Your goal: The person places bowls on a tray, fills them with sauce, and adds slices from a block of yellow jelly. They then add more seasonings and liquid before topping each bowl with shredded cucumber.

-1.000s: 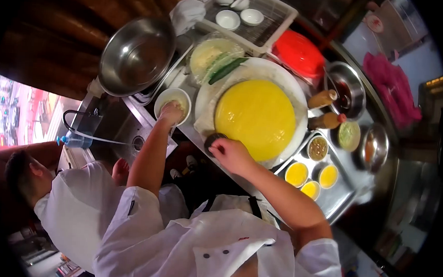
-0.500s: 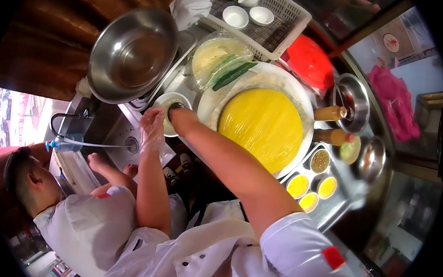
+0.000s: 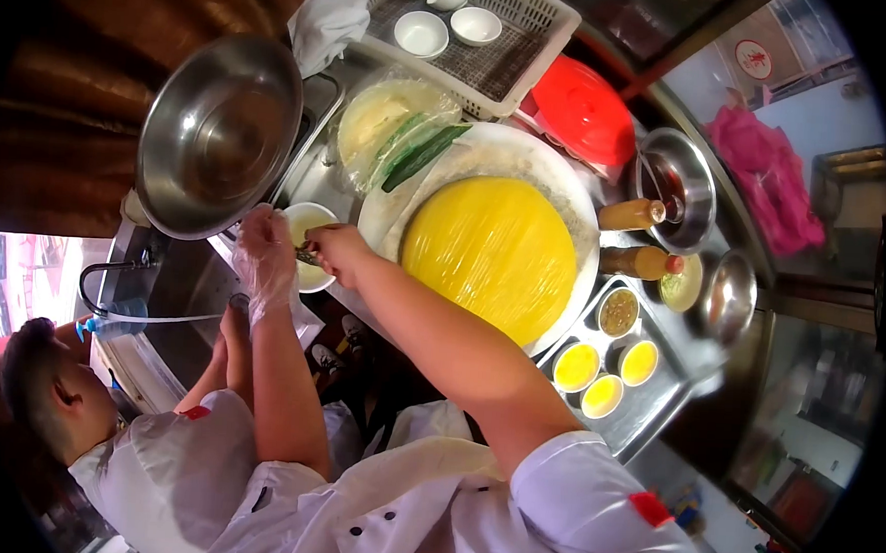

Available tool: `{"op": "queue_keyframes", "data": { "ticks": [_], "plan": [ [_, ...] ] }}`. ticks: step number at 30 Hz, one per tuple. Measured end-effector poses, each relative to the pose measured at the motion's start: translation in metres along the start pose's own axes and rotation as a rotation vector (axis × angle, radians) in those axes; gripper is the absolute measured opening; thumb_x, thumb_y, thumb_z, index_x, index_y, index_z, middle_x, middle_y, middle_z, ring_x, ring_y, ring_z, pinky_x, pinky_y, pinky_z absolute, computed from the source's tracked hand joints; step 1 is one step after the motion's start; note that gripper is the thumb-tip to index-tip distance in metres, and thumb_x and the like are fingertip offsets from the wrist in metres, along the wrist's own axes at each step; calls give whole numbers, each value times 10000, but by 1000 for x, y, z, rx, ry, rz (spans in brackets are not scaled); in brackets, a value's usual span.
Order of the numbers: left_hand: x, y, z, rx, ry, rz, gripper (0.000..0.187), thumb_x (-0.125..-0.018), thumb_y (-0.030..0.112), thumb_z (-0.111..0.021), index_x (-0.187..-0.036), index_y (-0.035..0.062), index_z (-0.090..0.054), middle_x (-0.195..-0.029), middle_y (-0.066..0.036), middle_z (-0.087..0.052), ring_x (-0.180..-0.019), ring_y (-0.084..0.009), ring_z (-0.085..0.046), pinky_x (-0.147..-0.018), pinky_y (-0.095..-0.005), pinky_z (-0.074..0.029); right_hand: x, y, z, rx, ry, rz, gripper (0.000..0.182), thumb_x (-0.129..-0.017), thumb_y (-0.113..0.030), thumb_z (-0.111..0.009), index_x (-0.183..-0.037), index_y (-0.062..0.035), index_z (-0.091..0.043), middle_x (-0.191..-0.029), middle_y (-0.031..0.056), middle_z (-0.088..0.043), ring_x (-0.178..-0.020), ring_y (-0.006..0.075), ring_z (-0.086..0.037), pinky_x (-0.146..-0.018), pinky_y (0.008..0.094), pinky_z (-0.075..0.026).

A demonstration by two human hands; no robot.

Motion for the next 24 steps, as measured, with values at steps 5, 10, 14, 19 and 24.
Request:
{"op": "queue_keyframes", "data": {
  "ticks": [5, 10, 14, 19, 24],
  "plan": [
    [16, 49, -41, -460, -501, -7, 466, -960, 445, -612, -1156, 28, -679, -1077, -227, -707, -1037, -417, -662, -931, -485, -505, 61, -40, 63, -178, 146, 203, 137, -970, -192, -653, -1008, -81, -724, -802, 20, -668, -547, 88, -475, -456, 233, -382],
    [46, 101, -133, 26, -667, -124, 376, -915, 303, -659, -1181, 37, -661, -1083, -212, -709, -1018, -367, -685, -907, -446, -525, 122, -92, 148, 231, 428, 597, 242, -989, -250, -659, -1023, -23, -735, -873, 37, -709, -630, 123, -589, -576, 283, -482],
    [67, 122, -233, 251, -689, -278, 275, -931, 208, -635, -1166, 66, -655, -1045, -185, -717, -1020, -366, -685, -900, -438, -531, 165, -138, 196, 471, 575, 677, 250, -990, -240, -662, -974, 1, -729, -765, 41, -699, -603, 122, -603, -586, 286, -493],
    [78, 136, -276, 101, -822, -413, 232, -942, 85, -615, -1160, 38, -679, -1110, -193, -703, -1016, -353, -683, -914, -417, -527, 165, -141, 233, 623, 759, 627, 255, -988, -234, -670, -964, 15, -723, -751, 56, -703, -601, 120, -625, -577, 275, -492],
    [85, 138, -252, -35, -798, -673, 204, -902, 59, -652, -1097, 61, -708, -1124, -165, -668, -1054, -370, -645, -929, -424, -516, 159, -112, 230, 703, 821, 727, 283, -982, -265, -666, -938, 8, -729, -727, 97, -706, -595, 147, -648, -602, 321, -515]
  ]
}}
Point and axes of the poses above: each hand's wrist, its own x-axis away from the middle knuckle, its own z-axis out of the back of the hand, y = z × x, the point moved 5 cm from there along -x, towards the middle knuckle
